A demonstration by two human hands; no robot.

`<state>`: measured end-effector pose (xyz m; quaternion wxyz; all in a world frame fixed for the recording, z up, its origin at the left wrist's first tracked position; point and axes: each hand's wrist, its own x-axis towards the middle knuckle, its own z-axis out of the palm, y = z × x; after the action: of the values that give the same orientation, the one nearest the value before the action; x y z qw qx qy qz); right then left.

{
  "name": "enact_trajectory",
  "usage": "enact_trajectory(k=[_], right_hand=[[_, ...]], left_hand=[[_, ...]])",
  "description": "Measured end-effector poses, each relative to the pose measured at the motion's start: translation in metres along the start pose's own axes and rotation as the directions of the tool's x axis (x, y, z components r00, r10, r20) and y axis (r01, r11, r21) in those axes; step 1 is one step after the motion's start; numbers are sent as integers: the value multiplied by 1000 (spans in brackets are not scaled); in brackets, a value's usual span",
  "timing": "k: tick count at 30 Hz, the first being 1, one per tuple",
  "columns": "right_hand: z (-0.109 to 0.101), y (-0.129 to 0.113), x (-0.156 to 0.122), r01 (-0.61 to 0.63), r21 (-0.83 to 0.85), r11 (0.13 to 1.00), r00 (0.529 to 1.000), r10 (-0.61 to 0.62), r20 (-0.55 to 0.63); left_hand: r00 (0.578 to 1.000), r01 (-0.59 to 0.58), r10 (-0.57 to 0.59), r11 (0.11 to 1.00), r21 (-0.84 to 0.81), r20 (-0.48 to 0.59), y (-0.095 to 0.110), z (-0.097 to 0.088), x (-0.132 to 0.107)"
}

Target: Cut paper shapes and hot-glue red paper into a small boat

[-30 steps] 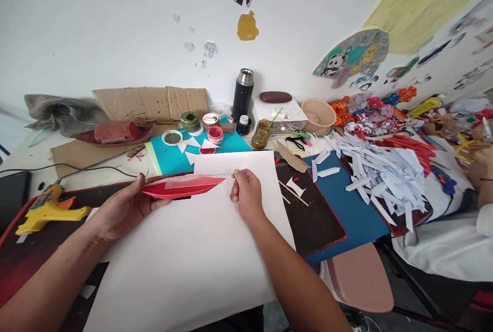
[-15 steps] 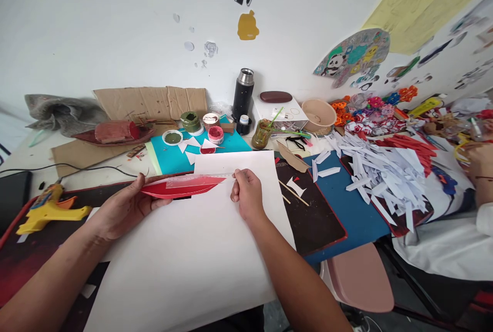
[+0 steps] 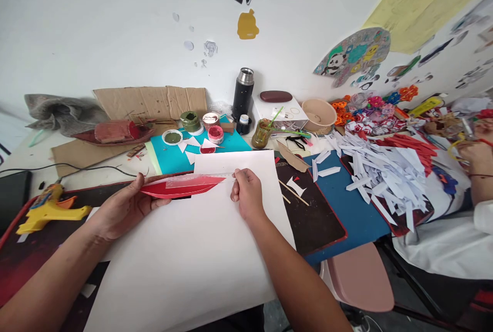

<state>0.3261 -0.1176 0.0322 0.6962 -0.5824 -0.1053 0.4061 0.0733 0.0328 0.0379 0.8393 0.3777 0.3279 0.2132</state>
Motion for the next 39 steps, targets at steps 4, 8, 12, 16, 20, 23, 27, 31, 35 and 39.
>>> enact_trajectory(k=[4,8,12,16,20,23,27,31,35,39], right_hand=[[0,0,0,-2,1,1000,1000,2,2],[-1,1,0,2,-6,1000,1000,-2,13],[-1,0,0,-3,-7,1000,1000,4,13],[0,0,0,-8,-2,1000,1000,8,6],[0,-1,-1,-8,1,1000,1000,8,9],[0,-1,-1,-8,-2,1000,1000,8,10],[0,-1,-1,-7,-4,1000,1000,7,10],[1,-1,-1,-4,-3,1000,1000,4,11],[1,-1,-1,-7,-1,1000,1000,7,10],[1,-1,-1,0,2,1000,1000,0,9]], left_hand=[[1000,4,-4,1000,-10,-5,0,0,0],[1000,4,-5,1000,-26,-15,-1,-2,0],[1000,9,-10,1000,-21,-9,0,-1,0],[1000,2,-2,1000,-11,-15,1,2,-2],[1000,3,-4,1000,-9,-22,2,3,-2],[1000,0,0,1000,-6,-26,1,2,-1],[1000,-3,3,1000,3,-14,0,1,-1],[1000,-6,6,1000,1,9,1,2,-1],[1000,-11,11,1000,5,13,1,2,-1],[1000,-15,15,1000,3,2,0,2,-1]])
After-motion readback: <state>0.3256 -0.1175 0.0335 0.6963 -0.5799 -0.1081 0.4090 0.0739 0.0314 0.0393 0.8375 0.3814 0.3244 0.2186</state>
